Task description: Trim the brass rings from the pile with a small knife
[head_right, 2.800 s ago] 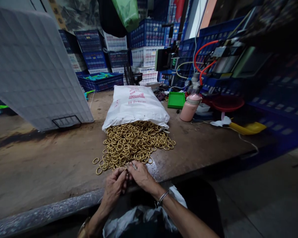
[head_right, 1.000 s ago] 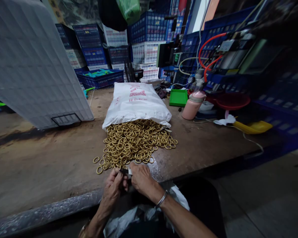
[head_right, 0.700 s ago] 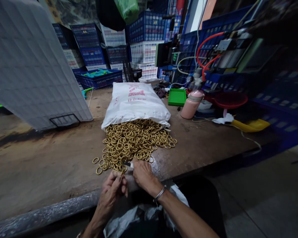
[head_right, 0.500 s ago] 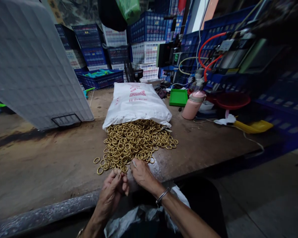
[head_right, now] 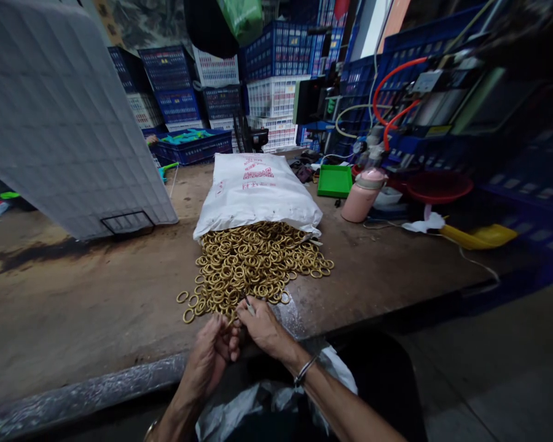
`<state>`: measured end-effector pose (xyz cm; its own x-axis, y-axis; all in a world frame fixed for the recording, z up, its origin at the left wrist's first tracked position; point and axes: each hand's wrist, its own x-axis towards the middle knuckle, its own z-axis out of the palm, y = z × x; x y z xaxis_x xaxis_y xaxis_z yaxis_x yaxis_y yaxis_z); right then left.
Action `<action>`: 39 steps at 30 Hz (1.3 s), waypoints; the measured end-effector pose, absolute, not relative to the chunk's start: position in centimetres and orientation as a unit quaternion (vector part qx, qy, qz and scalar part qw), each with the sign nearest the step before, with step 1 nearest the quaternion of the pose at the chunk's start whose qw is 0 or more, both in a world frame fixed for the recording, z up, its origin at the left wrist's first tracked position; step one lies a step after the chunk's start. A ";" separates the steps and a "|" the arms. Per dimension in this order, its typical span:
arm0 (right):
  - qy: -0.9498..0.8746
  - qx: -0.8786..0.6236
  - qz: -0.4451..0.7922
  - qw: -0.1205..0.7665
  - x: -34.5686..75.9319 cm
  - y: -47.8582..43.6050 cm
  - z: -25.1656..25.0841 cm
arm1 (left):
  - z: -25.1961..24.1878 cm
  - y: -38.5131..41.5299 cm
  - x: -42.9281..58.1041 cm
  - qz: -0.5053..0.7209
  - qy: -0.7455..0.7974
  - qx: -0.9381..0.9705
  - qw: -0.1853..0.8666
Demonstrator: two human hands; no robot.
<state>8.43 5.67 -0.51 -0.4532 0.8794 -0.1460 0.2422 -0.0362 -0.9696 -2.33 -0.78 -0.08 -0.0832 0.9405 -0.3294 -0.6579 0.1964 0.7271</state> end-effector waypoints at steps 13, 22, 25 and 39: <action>-0.779 -0.417 0.378 0.276 8.5 4.8 1.5 | -0.2 -1.1 -2.4 0.591 0.434 0.207 0.647; -0.687 -0.428 0.491 0.323 8.7 5.5 0.2 | -0.1 -0.7 -2.8 0.622 0.398 0.121 0.664; -0.707 -0.406 0.488 0.311 8.8 5.2 1.0 | 0.0 -0.7 -2.9 0.608 0.394 0.102 0.682; -0.689 -0.390 0.518 0.323 8.6 5.0 -0.1 | 0.0 -0.7 -3.1 0.554 0.355 0.025 0.753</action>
<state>8.63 5.02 -0.05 -0.4869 0.8725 0.0403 0.2032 0.1580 -0.9663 -3.12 -0.75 0.03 0.1353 0.8518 -0.5062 -0.8157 0.3857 0.4311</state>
